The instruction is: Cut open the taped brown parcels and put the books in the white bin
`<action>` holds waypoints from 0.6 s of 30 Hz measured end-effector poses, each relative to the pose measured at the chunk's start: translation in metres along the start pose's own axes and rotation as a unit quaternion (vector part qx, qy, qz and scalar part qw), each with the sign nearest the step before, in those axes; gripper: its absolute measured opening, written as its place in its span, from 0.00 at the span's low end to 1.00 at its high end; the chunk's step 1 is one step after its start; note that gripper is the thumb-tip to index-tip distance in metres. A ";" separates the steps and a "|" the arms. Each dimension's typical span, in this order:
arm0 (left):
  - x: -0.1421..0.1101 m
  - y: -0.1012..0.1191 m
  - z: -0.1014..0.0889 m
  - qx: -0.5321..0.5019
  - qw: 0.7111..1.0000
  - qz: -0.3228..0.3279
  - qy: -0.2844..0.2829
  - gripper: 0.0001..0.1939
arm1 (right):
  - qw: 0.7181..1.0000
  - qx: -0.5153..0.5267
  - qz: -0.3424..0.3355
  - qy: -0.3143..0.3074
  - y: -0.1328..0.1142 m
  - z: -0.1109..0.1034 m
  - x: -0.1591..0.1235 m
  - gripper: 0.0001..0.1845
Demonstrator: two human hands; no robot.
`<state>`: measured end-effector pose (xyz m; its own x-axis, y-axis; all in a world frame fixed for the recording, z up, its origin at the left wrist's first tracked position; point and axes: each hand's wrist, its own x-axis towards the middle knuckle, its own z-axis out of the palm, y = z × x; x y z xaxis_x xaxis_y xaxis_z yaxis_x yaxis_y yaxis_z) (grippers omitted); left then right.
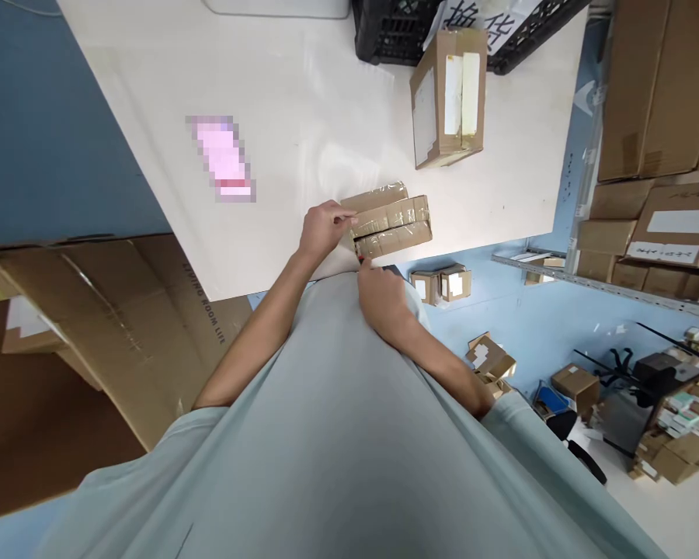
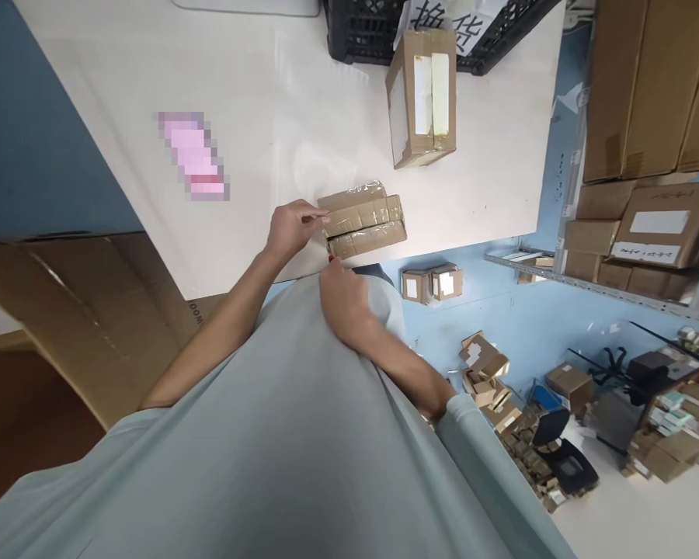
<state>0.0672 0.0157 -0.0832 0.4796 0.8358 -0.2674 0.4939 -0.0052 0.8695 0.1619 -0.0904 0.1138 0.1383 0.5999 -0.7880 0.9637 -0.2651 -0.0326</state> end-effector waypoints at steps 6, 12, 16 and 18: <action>-0.012 0.014 0.003 0.038 0.999 -0.021 0.023 0.13 | 0.987 0.020 0.088 0.136 0.105 -0.002 -0.017 0.30; -0.038 0.038 0.017 0.060 0.991 -0.098 0.070 0.24 | 0.953 0.082 0.167 0.238 0.236 0.054 0.095 0.36; -0.049 0.043 0.028 0.048 0.979 -0.175 0.096 0.25 | 0.957 0.128 0.125 0.229 0.274 0.082 0.152 0.42; -0.051 0.042 0.032 0.035 0.974 -0.201 0.099 0.25 | 0.956 0.142 0.106 0.233 0.280 0.086 0.165 0.42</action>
<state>0.0863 -0.0446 -0.0464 0.0910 0.8676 -0.4888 0.6640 0.3130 0.6791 0.4351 -0.1302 -0.0781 0.4735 0.7639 -0.4385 0.8109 -0.5724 -0.1215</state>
